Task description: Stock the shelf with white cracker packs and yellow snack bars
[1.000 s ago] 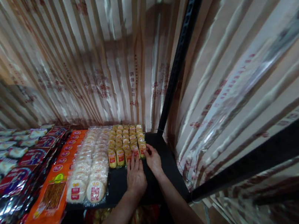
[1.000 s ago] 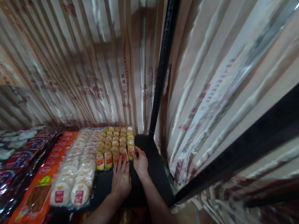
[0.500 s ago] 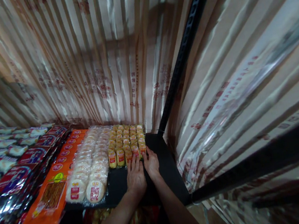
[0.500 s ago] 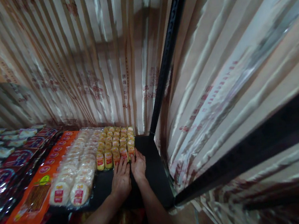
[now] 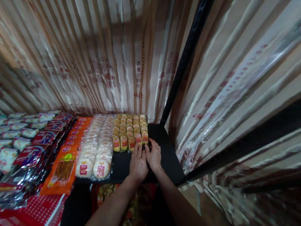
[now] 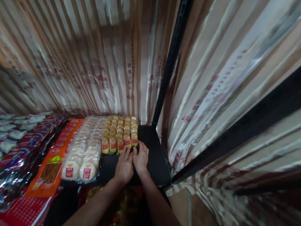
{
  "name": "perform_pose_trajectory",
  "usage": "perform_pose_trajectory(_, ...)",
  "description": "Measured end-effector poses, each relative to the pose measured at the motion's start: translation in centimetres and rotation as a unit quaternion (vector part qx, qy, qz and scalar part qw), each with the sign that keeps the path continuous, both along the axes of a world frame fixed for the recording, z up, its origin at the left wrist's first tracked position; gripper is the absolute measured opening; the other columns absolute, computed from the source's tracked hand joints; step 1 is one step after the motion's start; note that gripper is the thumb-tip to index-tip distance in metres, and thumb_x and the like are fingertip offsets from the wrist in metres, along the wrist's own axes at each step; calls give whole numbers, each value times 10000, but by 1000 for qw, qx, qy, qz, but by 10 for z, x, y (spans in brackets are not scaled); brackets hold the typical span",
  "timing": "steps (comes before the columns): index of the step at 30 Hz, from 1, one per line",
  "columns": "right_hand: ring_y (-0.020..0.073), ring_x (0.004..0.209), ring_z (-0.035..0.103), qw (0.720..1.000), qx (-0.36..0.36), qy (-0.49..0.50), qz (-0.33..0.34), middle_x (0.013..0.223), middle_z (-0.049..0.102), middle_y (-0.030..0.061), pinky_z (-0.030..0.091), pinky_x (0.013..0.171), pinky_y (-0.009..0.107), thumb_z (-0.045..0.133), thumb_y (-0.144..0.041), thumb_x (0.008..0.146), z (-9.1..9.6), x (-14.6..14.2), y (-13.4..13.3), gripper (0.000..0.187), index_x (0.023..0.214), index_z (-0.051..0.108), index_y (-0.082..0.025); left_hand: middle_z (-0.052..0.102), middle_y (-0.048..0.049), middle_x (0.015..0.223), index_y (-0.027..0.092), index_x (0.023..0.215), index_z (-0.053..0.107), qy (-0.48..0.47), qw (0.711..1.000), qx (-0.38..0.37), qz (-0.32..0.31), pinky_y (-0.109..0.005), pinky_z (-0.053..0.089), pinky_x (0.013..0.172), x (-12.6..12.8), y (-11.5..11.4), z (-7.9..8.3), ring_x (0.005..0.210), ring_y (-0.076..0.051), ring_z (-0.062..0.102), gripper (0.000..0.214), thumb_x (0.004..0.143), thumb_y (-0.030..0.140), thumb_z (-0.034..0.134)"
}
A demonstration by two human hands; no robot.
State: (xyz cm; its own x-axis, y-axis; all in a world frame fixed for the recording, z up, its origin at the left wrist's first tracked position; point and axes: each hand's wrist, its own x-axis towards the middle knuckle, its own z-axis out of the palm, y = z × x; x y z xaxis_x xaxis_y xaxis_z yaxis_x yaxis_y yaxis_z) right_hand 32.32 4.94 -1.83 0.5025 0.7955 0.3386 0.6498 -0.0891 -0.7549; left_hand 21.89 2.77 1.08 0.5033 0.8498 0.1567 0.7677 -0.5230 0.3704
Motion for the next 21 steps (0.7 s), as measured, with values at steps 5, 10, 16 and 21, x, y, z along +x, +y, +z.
perform_pose_trajectory(5, 217, 1126, 479, 999, -19, 14, 23, 1191, 568, 128, 366, 979, 385, 368, -228, 799, 4, -21, -34, 403, 1135, 566, -126, 533, -153, 1268, 59, 1200, 519, -30, 1000, -3, -4, -382, 359, 1044, -15, -21, -4, 1262, -238, 382, 409, 829, 132, 363)
perform_pose_trajectory(10, 182, 1021, 552, 997, -15, 57, 45, 1109, 591, 112, 417, 927, 333, 342, -181, 796, 7, -46, -66, 367, 1053, 601, -147, 626, -83, 1002, 144, 1009, 603, -61, 998, 4, -5, -336, 464, 881, -37, -43, -8, 969, -200, 516, 268, 863, 183, 382)
perform_pose_trajectory(16, 147, 853, 603, 989, -7, 87, 119, 937, 624, 73, 463, 820, 272, 300, -110, 750, 4, -81, -109, 381, 935, 627, -175, 613, -76, 832, 161, 849, 606, -70, 997, 25, -15, -327, 479, 771, -73, -75, -24, 838, -197, 511, 230, 877, 195, 381)
perform_pose_trajectory(21, 174, 920, 598, 973, -101, 53, 203, 939, 661, 76, 448, 860, 294, 328, -130, 781, -18, -104, -138, 344, 894, 649, -180, 632, -72, 923, 170, 887, 608, -56, 995, -78, -16, -330, 458, 856, -104, -98, -46, 907, -184, 539, 199, 801, 117, 436)
